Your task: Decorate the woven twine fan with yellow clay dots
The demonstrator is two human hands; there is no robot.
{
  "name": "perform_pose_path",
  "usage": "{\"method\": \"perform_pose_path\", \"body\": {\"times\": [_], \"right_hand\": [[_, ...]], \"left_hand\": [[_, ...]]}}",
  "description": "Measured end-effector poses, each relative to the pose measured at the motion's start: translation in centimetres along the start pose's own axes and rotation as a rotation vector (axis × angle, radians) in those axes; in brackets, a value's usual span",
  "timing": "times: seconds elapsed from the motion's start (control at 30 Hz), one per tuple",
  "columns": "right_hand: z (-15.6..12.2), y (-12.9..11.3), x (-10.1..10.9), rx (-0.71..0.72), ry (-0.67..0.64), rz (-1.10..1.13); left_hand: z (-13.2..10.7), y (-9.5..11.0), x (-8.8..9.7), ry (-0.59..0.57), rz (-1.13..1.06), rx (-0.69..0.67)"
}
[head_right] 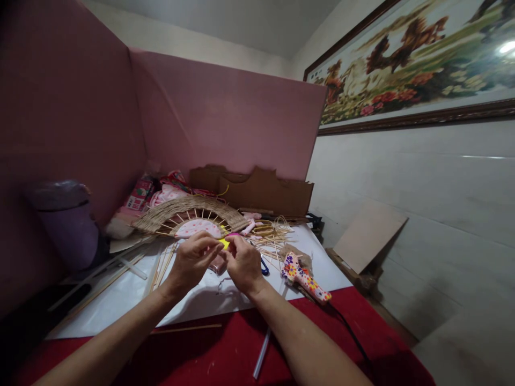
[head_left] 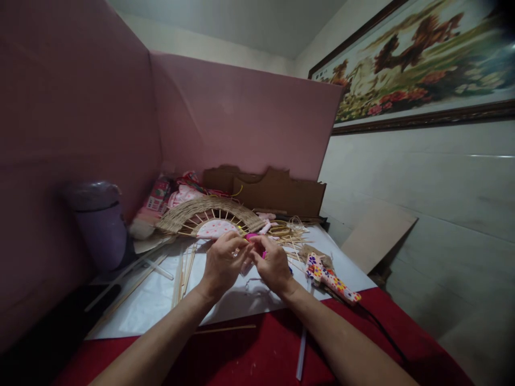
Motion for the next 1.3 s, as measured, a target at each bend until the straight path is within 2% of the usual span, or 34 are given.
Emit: {"method": "perform_pose_path", "body": {"times": [0.07,0.13,0.27,0.4,0.47,0.53,0.6,0.67,0.77,0.93,1.1,1.3], "right_hand": [[-0.1,0.0,0.1,0.026,0.007,-0.05],[-0.2,-0.1,0.2,0.064,0.024,-0.097],[-0.3,-0.5,0.6,0.115,0.059,-0.117],[-0.2,-0.8,1.1,0.097,0.089,-0.107],[-0.2,-0.7,1.1,0.093,0.091,-0.113],[-0.2,-0.6,1.1,0.092,0.102,-0.128],[-0.2,-0.5,1.1,0.097,0.114,-0.152],[-0.1,-0.4,1.1,0.118,0.118,-0.177],[-0.1,-0.3,1.2,0.159,0.133,-0.203],[0.0,-0.1,1.6,0.286,0.105,-0.265],[0.2,0.0,2.1,0.445,0.064,-0.282],[0.2,0.5,2.2,0.417,0.118,-0.156]], "left_hand": [[-0.1,-0.2,-0.1,-0.053,0.016,0.011],[0.0,-0.6,-0.1,-0.082,0.027,0.091],[0.4,-1.3,0.3,-0.006,-0.011,0.305],[0.6,-1.3,0.8,0.054,-0.04,0.373],[0.6,-1.1,0.9,0.022,-0.012,0.346],[0.7,-0.9,0.9,-0.066,0.018,0.319],[0.8,-0.9,1.0,-0.136,0.01,0.347],[1.0,-0.9,1.2,-0.114,-0.065,0.402],[1.3,-0.6,1.4,-0.077,-0.297,0.465],[1.2,0.2,1.2,-0.263,-0.56,0.652],[1.2,-0.4,1.8,-0.298,-0.734,0.849],[1.1,-0.6,1.8,-0.316,-0.923,0.865]]}}
Point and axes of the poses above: each hand's wrist, its own z-axis towards the middle knuckle, its own x-axis out of the back of the hand, y = z × x, the point moved 1 cm from there along z, towards the middle knuckle, and after that the axes turned 12 degrees about -z, right-handed, at the moved point
